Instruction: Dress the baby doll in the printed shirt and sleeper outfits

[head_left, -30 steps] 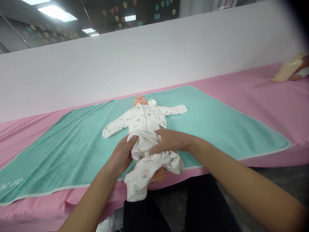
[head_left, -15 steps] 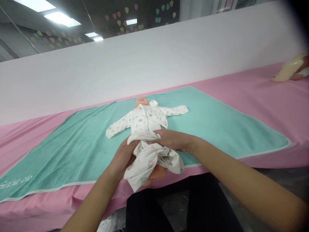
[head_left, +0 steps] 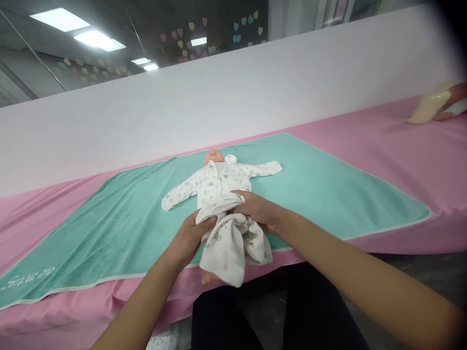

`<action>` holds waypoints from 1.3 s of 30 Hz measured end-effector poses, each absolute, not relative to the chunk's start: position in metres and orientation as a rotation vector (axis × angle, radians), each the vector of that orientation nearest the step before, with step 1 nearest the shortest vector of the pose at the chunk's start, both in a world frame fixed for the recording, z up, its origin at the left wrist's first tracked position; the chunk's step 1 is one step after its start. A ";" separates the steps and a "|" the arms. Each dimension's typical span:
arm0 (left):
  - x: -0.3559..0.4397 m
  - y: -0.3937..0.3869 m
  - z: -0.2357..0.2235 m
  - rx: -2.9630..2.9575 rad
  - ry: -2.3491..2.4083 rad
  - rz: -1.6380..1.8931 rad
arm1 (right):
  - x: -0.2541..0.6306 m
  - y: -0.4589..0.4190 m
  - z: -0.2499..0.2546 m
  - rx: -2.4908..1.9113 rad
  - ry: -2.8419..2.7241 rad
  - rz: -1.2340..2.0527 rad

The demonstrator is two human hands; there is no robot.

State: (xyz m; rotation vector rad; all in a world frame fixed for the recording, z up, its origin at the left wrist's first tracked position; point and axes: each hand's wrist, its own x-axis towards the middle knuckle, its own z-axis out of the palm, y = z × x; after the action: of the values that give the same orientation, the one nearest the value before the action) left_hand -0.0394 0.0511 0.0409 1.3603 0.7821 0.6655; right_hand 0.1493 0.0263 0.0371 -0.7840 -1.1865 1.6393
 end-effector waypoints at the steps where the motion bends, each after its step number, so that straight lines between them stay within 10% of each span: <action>1: -0.037 0.050 0.040 1.318 0.784 0.704 | 0.149 0.026 0.035 -0.755 -1.168 1.684; 39: -0.047 0.065 0.027 1.409 0.681 0.425 | 0.143 0.019 0.036 -0.753 -1.095 1.715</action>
State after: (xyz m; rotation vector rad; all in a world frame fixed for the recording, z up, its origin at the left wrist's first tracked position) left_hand -0.0468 0.0647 0.0270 1.4088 0.6810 0.4252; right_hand 0.1431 0.0187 0.0364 -0.7533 -1.0953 1.7153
